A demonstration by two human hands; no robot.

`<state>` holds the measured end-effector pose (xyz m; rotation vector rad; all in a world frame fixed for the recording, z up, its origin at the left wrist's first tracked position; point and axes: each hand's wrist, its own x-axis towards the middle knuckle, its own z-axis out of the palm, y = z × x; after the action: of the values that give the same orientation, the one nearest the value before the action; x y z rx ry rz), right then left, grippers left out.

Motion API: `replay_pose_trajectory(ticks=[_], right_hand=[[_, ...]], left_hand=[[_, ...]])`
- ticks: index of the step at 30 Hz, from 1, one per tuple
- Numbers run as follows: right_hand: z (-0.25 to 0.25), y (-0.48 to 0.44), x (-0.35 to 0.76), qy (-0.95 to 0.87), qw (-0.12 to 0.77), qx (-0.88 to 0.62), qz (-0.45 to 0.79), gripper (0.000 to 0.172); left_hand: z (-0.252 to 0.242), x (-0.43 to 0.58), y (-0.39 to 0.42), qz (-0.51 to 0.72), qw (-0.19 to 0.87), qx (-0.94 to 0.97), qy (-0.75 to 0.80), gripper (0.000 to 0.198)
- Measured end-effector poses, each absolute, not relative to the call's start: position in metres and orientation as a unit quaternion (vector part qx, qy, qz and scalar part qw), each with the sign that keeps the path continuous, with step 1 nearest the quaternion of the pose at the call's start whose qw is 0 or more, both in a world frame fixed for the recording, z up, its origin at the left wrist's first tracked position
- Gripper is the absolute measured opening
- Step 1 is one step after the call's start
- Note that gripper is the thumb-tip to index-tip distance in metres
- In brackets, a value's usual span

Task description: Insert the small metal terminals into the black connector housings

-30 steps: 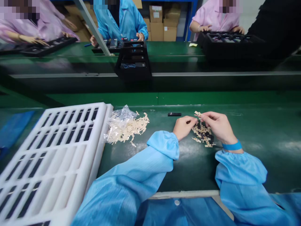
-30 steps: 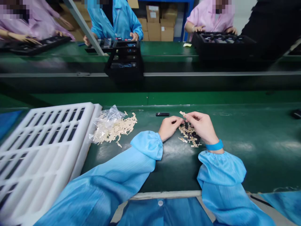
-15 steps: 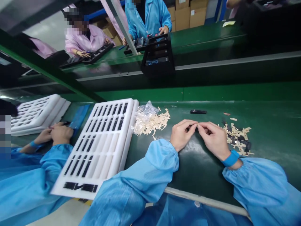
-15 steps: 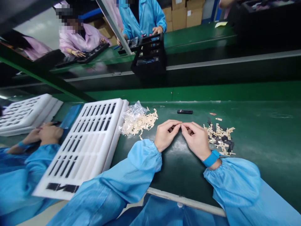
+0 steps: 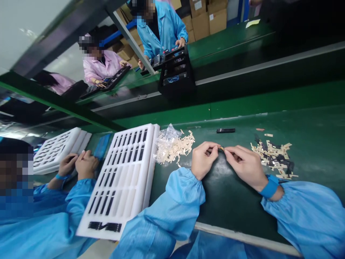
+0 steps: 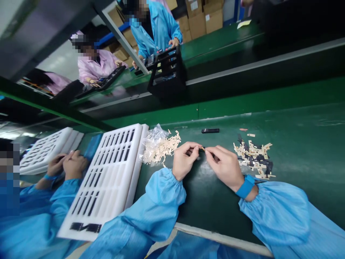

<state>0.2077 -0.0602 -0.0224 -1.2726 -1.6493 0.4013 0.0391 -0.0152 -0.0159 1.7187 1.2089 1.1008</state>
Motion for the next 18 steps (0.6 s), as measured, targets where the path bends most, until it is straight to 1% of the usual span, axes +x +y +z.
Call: replay_pose_trajectory(ticks=[2,3,5,7,9,10,11,13,14,16,18], right_hand=[[-0.022,-0.061,0.208,-0.661,0.498,-0.532,0.178,0.012],[-0.023,-0.061,0.208,-0.653,0.502,-0.536,0.185,0.012],[-0.024,-0.062,0.208,-0.643,0.506,-0.541,0.195,0.011],[-0.024,-0.062,0.207,-0.64,0.506,-0.542,0.201,0.011],[-0.024,-0.063,0.207,-0.639,0.504,-0.544,0.204,0.012],[-0.024,-0.063,0.207,-0.638,0.503,-0.545,0.206,0.012],[-0.024,-0.063,0.207,-0.638,0.502,-0.547,0.207,0.012],[-0.025,-0.063,0.207,-0.639,0.498,-0.548,0.21,0.013],[-0.025,-0.063,0.207,-0.64,0.495,-0.548,0.213,0.012],[-0.026,-0.065,0.208,-0.646,0.486,-0.545,0.221,0.011],[-0.027,-0.066,0.209,-0.653,0.478,-0.542,0.225,0.011]], left_hand=[[-0.011,0.028,-0.005,0.437,0.35,0.663,0.497,0.018],[-0.009,0.019,0.001,0.439,0.316,0.663,0.517,0.019],[-0.004,-0.003,0.014,0.422,0.196,0.684,0.562,0.023],[0.0,-0.026,0.025,0.361,0.074,0.707,0.603,0.026],[0.003,-0.04,0.03,0.305,0.008,0.718,0.625,0.017],[0.003,-0.042,0.03,0.29,-0.003,0.723,0.627,0.011],[0.003,-0.042,0.029,0.286,-0.004,0.73,0.621,0.012],[0.003,-0.032,0.022,0.305,0.033,0.751,0.584,0.02],[0.003,-0.024,0.017,0.321,0.075,0.764,0.555,0.021],[0.002,-0.008,0.006,0.337,0.215,0.778,0.486,0.02],[0.0,0.007,-0.002,0.319,0.375,0.762,0.421,0.025]])
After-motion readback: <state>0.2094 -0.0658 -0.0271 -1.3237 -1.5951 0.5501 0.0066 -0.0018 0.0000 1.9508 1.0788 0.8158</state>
